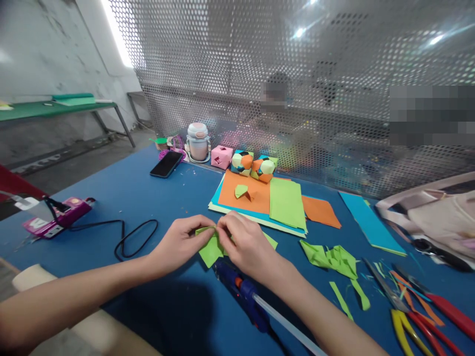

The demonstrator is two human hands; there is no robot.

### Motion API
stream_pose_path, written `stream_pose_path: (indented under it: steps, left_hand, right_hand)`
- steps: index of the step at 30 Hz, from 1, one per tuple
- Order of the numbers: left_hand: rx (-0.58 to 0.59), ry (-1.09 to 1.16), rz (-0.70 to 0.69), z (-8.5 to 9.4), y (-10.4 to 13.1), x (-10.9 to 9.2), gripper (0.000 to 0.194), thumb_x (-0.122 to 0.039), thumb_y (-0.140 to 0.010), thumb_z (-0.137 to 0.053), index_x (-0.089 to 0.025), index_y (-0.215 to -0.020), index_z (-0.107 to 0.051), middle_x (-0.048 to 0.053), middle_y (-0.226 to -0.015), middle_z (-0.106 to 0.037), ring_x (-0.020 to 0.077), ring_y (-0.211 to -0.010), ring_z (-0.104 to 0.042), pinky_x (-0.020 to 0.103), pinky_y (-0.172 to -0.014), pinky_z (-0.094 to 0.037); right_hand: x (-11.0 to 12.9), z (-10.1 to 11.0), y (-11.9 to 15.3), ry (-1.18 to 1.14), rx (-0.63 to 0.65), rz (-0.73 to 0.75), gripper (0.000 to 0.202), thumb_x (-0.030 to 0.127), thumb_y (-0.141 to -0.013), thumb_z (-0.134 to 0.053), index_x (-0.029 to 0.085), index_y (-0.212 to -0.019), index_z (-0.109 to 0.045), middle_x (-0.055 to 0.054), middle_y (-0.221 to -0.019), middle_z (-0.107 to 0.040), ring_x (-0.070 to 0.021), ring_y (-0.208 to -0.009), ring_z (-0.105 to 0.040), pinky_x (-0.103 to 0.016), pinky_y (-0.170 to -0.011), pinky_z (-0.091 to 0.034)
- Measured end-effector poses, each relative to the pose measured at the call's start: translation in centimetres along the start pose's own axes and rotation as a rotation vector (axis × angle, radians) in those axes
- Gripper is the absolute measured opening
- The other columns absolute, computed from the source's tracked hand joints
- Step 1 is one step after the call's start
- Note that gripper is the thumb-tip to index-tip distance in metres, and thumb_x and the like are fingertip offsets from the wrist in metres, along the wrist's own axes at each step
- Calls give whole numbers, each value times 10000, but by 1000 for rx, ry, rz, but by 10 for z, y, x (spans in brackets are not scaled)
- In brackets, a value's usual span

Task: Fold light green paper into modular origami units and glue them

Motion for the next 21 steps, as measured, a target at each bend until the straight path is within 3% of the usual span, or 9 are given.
stream_pose_path:
  steps: [5, 9, 15, 21]
  left_hand:
    - [37, 23, -2, -2, -4, 0, 202, -275, -791, -526, -142, -733, -668, 17, -673, -649, 118, -617, -525, 205, -577, -394]
    - [37, -33, -51, 0, -4, -4, 239, -282, -820, -500, -146, -717, -668, 15, -653, -647, 112, -593, -525, 203, -564, -389]
    - [-68, -148, -144, 8, 2, -13, 207, -228, -816, -498, -147, -727, -666, 27, -657, -666, 112, -573, -555, 203, -570, -412]
    - [-63, -261, -249, 4, 4, -19, 194, -188, -824, -483, -145, -729, -647, 38, -667, -670, 114, -590, -586, 202, -604, -437]
  right_hand:
    - [5, -1, 1, 61, 30, 109, 147, 135, -885, -381, 205, -793, -473, -30, -708, -515, -146, -632, -476, -264, -565, -386]
    - [0, -1, 0, -51, 97, 26, 115, 145, -871, -422, 203, -795, -485, -22, -729, -536, -134, -645, -490, -257, -593, -400]
    - [-10, 1, -2, -222, 71, -186, 75, 186, -837, -496, 192, -766, -521, 2, -682, -550, -120, -616, -499, -244, -582, -408]
    - [-5, 0, -1, -202, 48, -118, 160, 151, -853, -456, 190, -700, -484, -3, -664, -526, -119, -606, -481, -241, -570, -389]
Point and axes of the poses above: each hand's wrist, its own y-axis away from the middle knuckle, its own z-axis out of the back of the hand, x = y × z, the point moved 9 cm from there along -y, towards the middle knuckle
